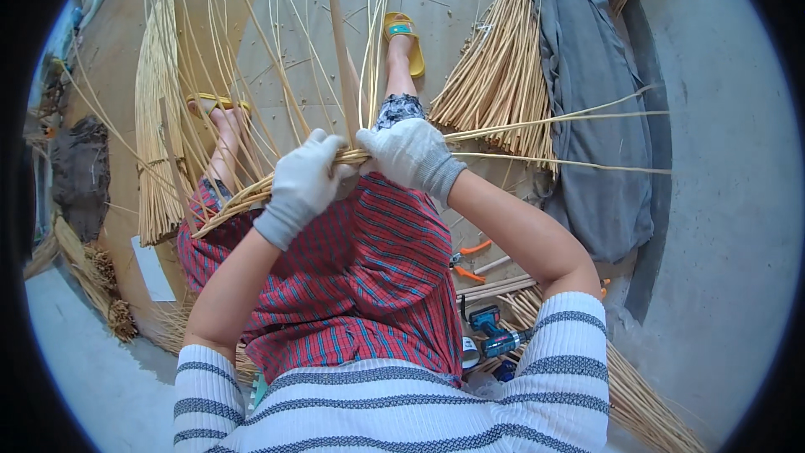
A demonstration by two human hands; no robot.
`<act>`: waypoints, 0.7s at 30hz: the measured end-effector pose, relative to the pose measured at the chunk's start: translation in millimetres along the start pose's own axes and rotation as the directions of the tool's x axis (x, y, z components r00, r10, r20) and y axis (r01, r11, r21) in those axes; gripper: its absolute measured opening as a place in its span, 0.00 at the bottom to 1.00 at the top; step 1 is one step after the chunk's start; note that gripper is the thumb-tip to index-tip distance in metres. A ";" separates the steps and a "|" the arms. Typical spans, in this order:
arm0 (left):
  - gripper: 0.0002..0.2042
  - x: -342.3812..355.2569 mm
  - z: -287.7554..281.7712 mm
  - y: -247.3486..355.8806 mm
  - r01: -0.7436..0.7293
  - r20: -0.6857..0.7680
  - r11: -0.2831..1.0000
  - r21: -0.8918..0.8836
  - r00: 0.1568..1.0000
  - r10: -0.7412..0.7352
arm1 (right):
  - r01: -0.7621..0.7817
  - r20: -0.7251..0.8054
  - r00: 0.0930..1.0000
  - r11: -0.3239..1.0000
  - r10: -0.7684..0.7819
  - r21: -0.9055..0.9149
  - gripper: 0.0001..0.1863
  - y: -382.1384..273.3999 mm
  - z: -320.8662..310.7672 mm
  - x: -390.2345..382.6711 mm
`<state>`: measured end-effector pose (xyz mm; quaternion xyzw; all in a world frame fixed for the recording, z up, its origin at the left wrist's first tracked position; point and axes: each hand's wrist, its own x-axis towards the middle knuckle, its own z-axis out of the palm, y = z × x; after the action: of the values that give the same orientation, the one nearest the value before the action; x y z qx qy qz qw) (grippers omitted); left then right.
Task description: Weaving a basket using thin wooden or straw strips while sitting on the floor.
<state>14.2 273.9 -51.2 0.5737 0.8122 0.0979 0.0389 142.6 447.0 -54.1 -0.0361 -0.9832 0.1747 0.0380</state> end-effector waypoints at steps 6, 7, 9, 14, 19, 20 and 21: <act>0.19 53.3 -29.2 -11.3 0.755 0.722 0.254 -0.604 0.654 -0.227 | 0.040 -0.044 0.998 0.999 -0.041 -0.013 0.17 -10.7 -8.3 2.6; 0.18 50.6 -22.0 -8.7 0.734 0.673 0.239 -0.635 0.678 -0.296 | 0.021 -0.035 0.999 1.000 -0.021 -0.003 0.16 -14.1 -9.0 2.0; 0.18 42.9 -11.6 -9.0 0.716 0.638 0.226 -0.660 0.694 -0.333 | 0.011 -0.022 1.000 1.000 -0.011 0.007 0.15 -17.6 -8.6 -0.4; 0.19 35.8 -19.8 6.4 0.676 0.530 0.239 -0.697 0.710 -0.464 | 0.037 0.173 0.984 0.999 -0.036 -0.002 0.14 -5.9 -25.6 1.3; 0.18 35.5 -3.4 -1.7 0.661 0.531 0.301 -0.687 0.740 -0.413 | -0.479 0.586 0.809 0.630 0.046 0.612 0.13 31.7 -32.6 28.6; 0.19 35.5 -3.2 -2.6 0.643 0.514 0.287 -0.710 0.751 -0.414 | -0.473 0.583 0.812 0.634 0.044 0.612 0.13 39.7 -29.0 27.4; 0.19 35.4 -2.4 -2.6 0.640 0.509 0.289 -0.712 0.754 -0.416 | -0.504 0.614 0.789 0.601 0.028 0.620 0.14 49.0 -26.8 22.9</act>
<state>-0.7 306.1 -47.5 0.1782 0.7833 0.4021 0.4393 124.9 503.9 -44.6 -0.1193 -0.7662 0.5755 -0.2597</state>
